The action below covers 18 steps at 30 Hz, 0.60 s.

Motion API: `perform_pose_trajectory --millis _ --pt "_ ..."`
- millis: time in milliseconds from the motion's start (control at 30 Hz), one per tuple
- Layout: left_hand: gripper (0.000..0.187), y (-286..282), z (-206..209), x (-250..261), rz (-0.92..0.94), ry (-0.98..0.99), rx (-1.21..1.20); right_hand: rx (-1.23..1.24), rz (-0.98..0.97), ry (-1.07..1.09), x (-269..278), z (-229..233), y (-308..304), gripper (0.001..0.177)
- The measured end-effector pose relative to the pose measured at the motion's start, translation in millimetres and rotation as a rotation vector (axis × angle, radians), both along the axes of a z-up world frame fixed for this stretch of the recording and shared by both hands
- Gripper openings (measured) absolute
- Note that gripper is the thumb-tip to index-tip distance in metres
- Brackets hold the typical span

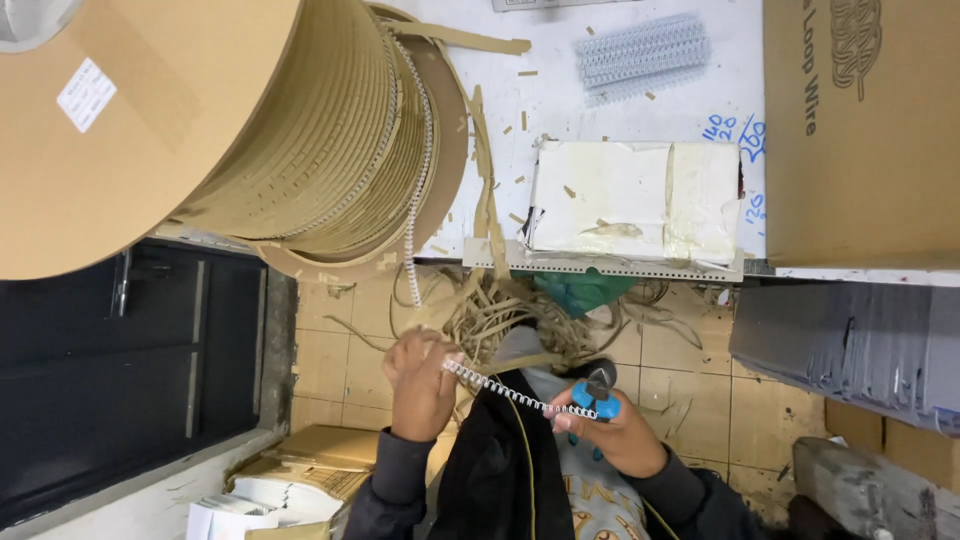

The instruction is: The person uses blue-handled pliers to cut a white spiral wire from a large cardboard spool. They repeatedly pull the wire, position it, and cut it into segments, which fall onto a white surface below.

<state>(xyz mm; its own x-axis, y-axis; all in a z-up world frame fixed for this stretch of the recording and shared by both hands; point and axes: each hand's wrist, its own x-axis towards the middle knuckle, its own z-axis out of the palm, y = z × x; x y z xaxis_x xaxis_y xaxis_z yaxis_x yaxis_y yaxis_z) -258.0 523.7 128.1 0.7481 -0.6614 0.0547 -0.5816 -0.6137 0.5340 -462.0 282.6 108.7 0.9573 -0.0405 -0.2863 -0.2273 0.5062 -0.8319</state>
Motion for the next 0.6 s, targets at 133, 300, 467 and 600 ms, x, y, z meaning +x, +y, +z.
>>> perform_pose_trajectory --millis 133,300,467,600 --pt "0.046 -35 60 21 0.023 -0.075 0.066 -0.054 -0.103 0.035 -12 -8 0 0.028" --pt "0.08 -99 176 83 -0.267 -0.104 -0.104 -0.133 -0.353 0.148 -25 -34 -8 0.02" --pt "0.034 -183 300 155 -0.915 0.05 -0.301 0.111 -0.575 0.273 -20 -81 3 0.014" --pt "0.022 -172 193 480 -0.471 -1.151 0.373 0.083 -0.513 0.364 -2 -87 15 0.016"
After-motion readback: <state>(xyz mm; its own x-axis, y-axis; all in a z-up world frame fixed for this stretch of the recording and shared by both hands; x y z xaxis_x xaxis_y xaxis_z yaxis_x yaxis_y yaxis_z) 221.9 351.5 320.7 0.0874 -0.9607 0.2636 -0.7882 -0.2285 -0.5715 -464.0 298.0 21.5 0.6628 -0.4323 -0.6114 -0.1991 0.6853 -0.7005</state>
